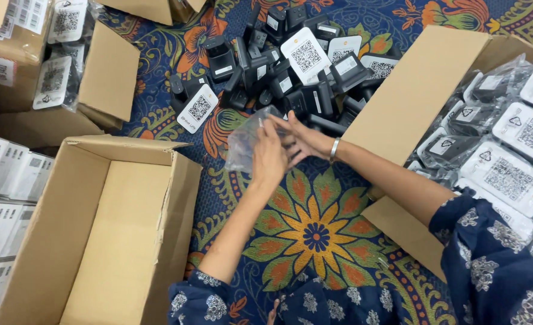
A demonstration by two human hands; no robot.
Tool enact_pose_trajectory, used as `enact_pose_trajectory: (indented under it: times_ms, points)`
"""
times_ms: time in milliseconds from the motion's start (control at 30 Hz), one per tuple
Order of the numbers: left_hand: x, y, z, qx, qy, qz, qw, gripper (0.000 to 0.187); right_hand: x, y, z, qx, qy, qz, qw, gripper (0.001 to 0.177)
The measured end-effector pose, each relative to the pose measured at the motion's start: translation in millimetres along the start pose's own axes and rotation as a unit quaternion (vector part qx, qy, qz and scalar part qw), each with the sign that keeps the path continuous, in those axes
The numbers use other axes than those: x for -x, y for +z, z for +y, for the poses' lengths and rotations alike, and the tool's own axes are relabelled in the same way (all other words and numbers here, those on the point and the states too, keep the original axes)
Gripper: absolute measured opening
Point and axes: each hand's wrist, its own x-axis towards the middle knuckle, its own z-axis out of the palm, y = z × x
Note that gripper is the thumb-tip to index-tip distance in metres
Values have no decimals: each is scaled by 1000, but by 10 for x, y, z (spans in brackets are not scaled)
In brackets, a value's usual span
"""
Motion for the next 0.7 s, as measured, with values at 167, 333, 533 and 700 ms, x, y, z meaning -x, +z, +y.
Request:
enact_pose_trajectory:
  times_ms: [167, 333, 533, 700]
  points:
    - [-49, -168, -382, -19, 18, 62, 998, 25, 209, -626, -238, 402, -14, 252, 880, 58]
    - [-122, -255, -573, -19, 42, 114, 992, 20, -264, -1271, 677, 736, 170, 263, 600, 26]
    - [-130, -432, -756, -78, 48, 131, 987, 38, -569, -995, 1135, 742, 67, 318, 586, 17]
    - [-103, -547, -861, -100, 16, 137, 985, 31, -321, -32, 1108, 819, -29, 291, 494, 72]
